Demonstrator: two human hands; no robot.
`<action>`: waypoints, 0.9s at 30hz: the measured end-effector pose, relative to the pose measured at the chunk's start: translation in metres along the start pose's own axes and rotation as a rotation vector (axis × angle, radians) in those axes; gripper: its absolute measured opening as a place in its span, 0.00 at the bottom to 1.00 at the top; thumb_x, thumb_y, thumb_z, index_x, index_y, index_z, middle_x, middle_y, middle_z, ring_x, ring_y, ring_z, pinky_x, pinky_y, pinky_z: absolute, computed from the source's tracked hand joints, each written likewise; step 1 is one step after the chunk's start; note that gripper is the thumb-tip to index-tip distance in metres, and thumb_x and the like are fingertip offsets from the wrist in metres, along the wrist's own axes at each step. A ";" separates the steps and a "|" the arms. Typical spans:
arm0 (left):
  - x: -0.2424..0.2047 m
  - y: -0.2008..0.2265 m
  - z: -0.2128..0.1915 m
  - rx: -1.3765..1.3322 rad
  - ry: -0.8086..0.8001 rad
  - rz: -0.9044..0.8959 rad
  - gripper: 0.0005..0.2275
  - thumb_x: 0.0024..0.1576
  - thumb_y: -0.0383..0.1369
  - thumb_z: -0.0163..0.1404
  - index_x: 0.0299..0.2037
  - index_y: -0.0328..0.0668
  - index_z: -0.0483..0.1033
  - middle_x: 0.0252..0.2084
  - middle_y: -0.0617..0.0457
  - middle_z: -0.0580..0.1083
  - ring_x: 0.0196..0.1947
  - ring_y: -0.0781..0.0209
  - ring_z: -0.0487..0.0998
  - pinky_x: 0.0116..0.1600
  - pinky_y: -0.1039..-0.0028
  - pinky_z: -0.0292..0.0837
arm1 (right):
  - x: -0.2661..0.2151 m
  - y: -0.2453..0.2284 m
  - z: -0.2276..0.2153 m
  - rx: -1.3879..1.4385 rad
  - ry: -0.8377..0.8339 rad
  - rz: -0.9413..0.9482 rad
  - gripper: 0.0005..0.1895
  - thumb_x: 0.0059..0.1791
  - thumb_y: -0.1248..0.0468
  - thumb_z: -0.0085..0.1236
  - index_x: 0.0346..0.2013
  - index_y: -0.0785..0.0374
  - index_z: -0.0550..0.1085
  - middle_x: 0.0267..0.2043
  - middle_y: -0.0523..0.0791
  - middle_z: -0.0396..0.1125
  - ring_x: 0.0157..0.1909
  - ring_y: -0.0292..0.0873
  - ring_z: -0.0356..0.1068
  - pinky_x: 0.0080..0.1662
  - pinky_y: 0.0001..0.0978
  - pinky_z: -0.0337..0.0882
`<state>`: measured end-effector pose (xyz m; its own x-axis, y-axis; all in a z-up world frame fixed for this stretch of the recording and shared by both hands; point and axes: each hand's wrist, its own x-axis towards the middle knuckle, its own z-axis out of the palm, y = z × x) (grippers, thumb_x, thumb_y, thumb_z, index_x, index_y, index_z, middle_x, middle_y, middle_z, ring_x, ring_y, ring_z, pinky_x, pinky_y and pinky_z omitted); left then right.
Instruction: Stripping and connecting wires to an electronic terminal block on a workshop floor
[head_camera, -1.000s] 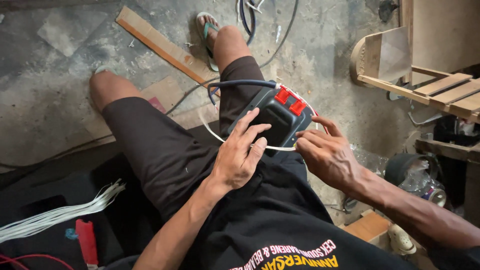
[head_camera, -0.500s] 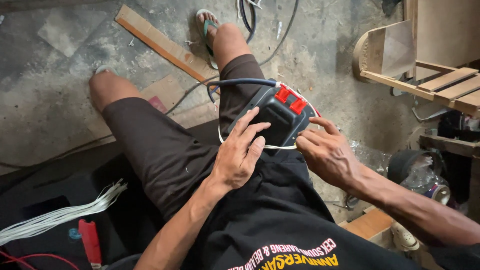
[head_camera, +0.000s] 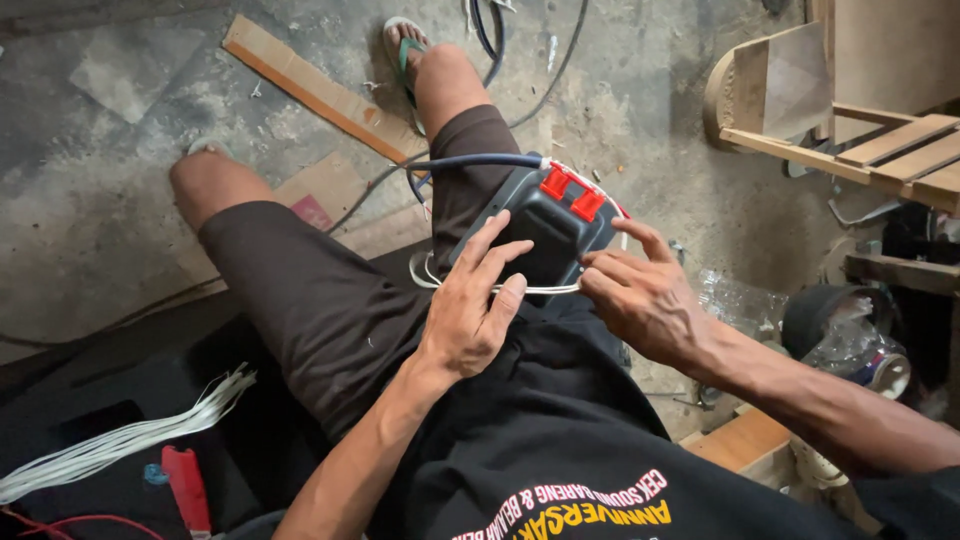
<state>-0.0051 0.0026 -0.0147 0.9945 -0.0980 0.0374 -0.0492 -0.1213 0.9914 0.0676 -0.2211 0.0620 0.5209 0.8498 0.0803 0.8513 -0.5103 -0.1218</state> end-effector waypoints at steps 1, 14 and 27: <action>0.000 0.000 0.001 0.027 0.004 0.000 0.18 0.65 0.42 0.44 0.60 0.45 0.72 0.72 0.40 0.62 0.72 0.36 0.61 0.73 0.52 0.58 | 0.005 -0.003 -0.007 0.023 0.003 0.017 0.09 0.55 0.62 0.49 0.33 0.58 0.73 0.33 0.44 0.69 0.46 0.43 0.75 0.69 0.52 0.62; 0.001 0.011 0.012 0.289 -0.002 0.026 0.29 0.47 0.34 0.65 0.60 0.39 0.71 0.75 0.38 0.55 0.74 0.38 0.60 0.71 0.59 0.62 | -0.018 0.070 -0.044 0.130 -0.144 0.291 0.21 0.45 0.60 0.70 0.48 0.67 0.76 0.56 0.54 0.71 0.53 0.50 0.72 0.52 0.40 0.76; 0.001 -0.001 0.024 0.358 0.063 0.081 0.24 0.54 0.42 0.61 0.59 0.46 0.74 0.74 0.38 0.59 0.73 0.38 0.61 0.72 0.50 0.60 | 0.015 0.007 -0.014 -0.097 -0.032 -0.154 0.06 0.54 0.67 0.48 0.37 0.59 0.74 0.34 0.46 0.63 0.40 0.50 0.67 0.55 0.45 0.69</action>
<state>-0.0067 -0.0209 -0.0192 0.9893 -0.0621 0.1322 -0.1459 -0.4542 0.8789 0.0823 -0.2137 0.0763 0.3828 0.9219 0.0591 0.9238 -0.3827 -0.0142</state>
